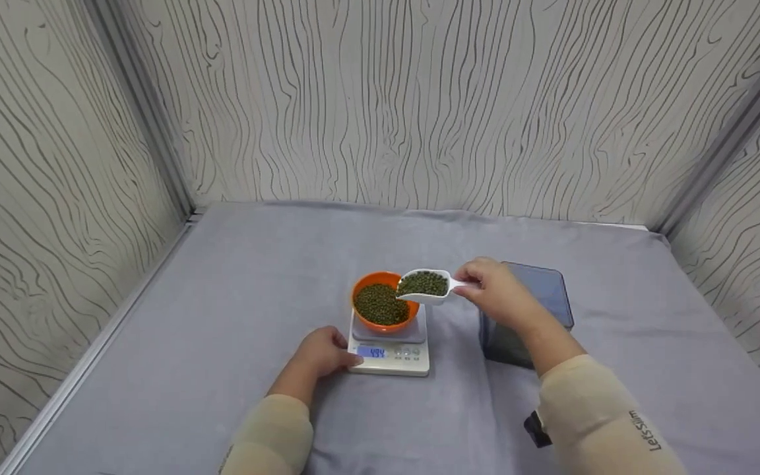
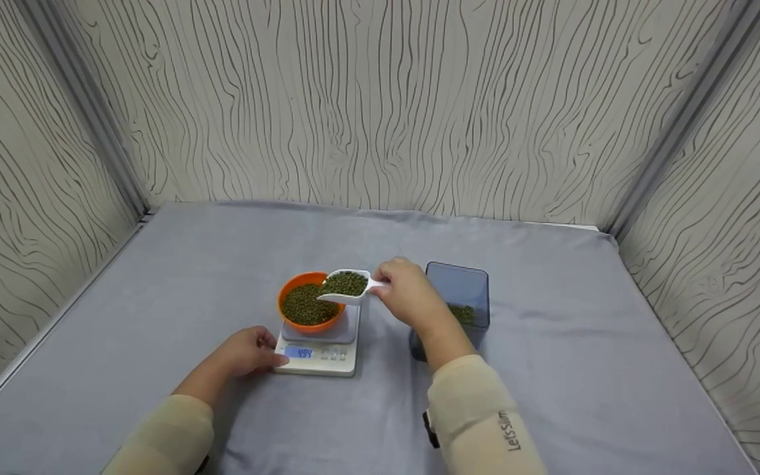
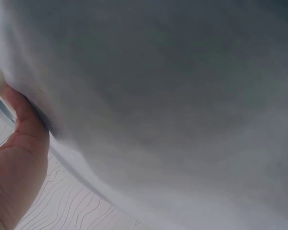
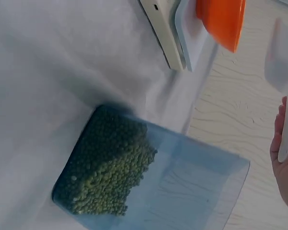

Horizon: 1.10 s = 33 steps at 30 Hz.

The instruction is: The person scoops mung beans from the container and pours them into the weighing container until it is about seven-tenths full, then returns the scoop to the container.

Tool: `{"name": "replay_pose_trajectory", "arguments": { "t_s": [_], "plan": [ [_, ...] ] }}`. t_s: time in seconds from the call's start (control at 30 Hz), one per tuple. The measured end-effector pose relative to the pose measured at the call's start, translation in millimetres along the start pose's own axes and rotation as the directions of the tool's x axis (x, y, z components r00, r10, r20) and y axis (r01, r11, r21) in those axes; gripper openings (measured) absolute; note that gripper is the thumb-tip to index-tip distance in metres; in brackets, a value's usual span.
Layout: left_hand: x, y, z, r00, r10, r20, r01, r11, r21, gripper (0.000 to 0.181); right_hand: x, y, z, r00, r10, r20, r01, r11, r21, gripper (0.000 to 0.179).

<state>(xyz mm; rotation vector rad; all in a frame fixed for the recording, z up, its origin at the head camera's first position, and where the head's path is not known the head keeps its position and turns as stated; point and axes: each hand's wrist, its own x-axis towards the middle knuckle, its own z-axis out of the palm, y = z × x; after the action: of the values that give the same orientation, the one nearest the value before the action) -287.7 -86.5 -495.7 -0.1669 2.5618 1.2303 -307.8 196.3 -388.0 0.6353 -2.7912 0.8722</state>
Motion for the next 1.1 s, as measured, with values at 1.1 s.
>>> {"name": "replay_pose_trajectory", "arguments": {
  "t_s": [1.1],
  "plan": [
    [0.9,-0.4,1.4,1.0,-0.011,0.003,0.011,1.0,0.019,0.033,21.9,-71,-8,0.861,-0.472,0.19,0.443,0.513,-0.735,0.009]
  ]
}}
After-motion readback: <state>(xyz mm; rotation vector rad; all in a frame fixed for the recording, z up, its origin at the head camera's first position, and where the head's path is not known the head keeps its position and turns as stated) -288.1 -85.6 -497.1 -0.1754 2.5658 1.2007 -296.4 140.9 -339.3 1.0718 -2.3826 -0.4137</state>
